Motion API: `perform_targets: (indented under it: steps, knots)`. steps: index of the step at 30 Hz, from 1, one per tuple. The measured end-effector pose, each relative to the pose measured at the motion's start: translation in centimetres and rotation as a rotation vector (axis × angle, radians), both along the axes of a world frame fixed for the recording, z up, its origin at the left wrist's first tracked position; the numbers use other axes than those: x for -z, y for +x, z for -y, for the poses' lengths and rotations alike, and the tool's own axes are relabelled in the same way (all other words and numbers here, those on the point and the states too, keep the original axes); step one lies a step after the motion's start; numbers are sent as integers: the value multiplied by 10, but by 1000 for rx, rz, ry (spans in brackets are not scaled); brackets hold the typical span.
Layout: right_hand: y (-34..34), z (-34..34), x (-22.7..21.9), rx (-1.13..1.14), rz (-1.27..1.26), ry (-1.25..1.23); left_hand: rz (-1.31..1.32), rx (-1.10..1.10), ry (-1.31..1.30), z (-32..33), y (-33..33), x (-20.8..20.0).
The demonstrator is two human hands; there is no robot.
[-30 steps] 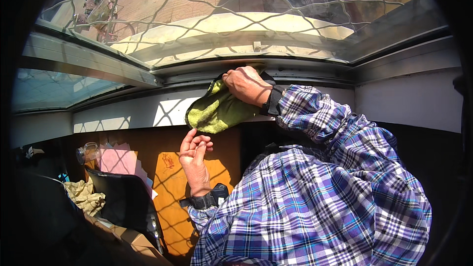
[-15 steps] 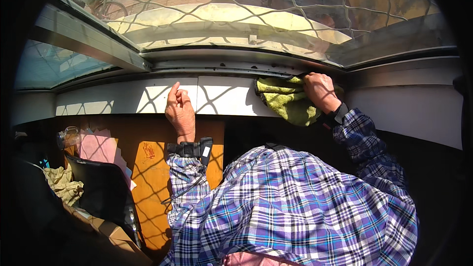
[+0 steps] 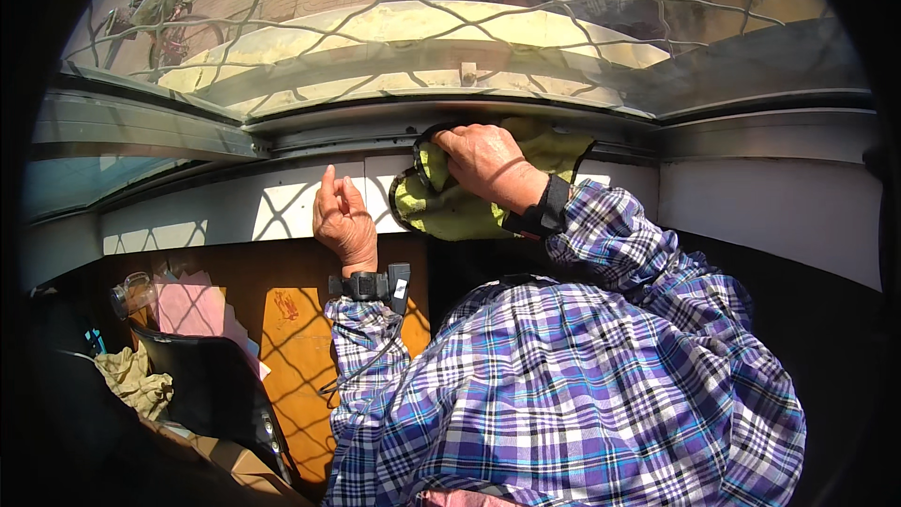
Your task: The person wipes a window sill with a cloth, then walks to a room with several basins, rinses the cloth in a purple basin, and wrings it out. Another person is seen cleaning a glass door in the background.
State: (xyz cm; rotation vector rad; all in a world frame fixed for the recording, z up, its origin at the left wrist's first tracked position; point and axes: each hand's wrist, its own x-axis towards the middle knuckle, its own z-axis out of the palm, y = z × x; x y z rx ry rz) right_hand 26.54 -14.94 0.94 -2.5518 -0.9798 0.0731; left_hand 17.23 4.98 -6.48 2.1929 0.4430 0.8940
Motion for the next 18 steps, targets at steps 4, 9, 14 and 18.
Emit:
perform_targets:
  steps: [4,9,14,18]
  knots:
    - [3,70,-17,53,-24,-137,28,9,-32,0,0,3]
    - [7,111,-36,189,-144,-473,-8,-9,33,1,-1,-1]
    - [4,79,-18,46,21,-126,17,-15,55,2,-1,-3]
    - [1,71,-12,60,-7,-63,39,-18,28,2,0,-2]
